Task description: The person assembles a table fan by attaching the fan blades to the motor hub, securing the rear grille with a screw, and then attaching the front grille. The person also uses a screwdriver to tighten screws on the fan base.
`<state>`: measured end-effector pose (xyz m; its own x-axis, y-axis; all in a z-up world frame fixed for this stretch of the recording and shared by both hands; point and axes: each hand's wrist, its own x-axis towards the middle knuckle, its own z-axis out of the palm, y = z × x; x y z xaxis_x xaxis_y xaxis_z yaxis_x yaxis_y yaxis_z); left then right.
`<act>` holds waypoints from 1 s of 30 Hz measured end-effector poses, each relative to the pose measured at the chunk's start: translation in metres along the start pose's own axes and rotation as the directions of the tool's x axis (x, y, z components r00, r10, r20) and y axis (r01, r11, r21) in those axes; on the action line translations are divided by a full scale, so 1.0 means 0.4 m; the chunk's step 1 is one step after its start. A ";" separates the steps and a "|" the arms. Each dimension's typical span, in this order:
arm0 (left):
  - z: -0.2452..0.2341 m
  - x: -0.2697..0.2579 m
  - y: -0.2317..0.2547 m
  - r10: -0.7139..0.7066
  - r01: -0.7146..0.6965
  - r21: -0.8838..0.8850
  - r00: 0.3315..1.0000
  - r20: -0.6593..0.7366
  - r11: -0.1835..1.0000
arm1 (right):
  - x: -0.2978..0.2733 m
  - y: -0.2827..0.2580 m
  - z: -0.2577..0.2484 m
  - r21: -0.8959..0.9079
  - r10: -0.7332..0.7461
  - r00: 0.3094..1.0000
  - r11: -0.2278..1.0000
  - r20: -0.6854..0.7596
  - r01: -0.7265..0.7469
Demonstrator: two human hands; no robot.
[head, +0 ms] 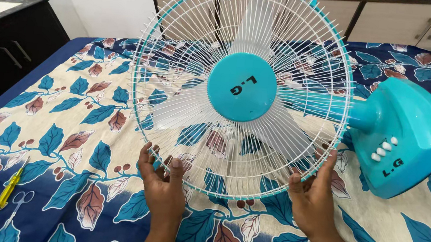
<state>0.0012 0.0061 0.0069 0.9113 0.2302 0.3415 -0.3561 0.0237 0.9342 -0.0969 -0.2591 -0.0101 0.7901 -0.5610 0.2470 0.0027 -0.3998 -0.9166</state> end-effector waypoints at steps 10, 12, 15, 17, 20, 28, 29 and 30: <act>-0.011 -0.006 -0.017 -0.100 0.101 0.049 0.995 -0.015 0.994 | 0.007 0.002 0.001 0.246 -0.149 0.987 0.956 -0.061 0.159; -0.013 -0.004 -0.037 -0.027 0.027 0.004 1.000 -0.013 1.000 | 0.011 0.004 0.001 0.247 -0.156 0.985 0.954 -0.072 0.170; -0.005 0.008 -0.080 0.055 -0.067 -0.145 0.995 -0.087 0.987 | 0.012 0.007 0.001 0.395 -0.170 0.979 0.896 -0.116 0.202; -0.008 0.023 -0.100 -0.148 0.100 -0.392 0.985 -0.093 0.914 | 0.023 0.006 -0.006 0.566 -0.070 0.992 0.816 -0.103 0.116; -0.019 0.049 -0.103 -0.332 0.337 -0.577 0.936 0.119 0.743 | 0.064 -0.001 -0.025 0.782 0.147 0.984 0.599 0.105 -0.173; -0.021 0.036 -0.089 -0.399 0.468 -0.605 0.880 0.257 0.644 | 0.077 0.009 -0.046 0.778 0.184 0.938 0.524 0.294 -0.346; -0.025 0.035 -0.097 -0.373 0.452 -0.603 0.890 0.261 0.657 | 0.081 0.015 -0.042 0.799 0.183 0.947 0.509 0.264 -0.321; -0.029 0.033 -0.107 -0.347 0.435 -0.602 0.900 0.265 0.670 | 0.083 0.023 -0.036 0.818 0.182 0.955 0.494 0.235 -0.295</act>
<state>0.0261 0.0193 -0.0297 0.9982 -0.0590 0.0106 0.0339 0.7015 0.7119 -0.0793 -0.2918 -0.0057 0.8989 -0.4381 -0.0044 0.2695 0.5609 -0.7828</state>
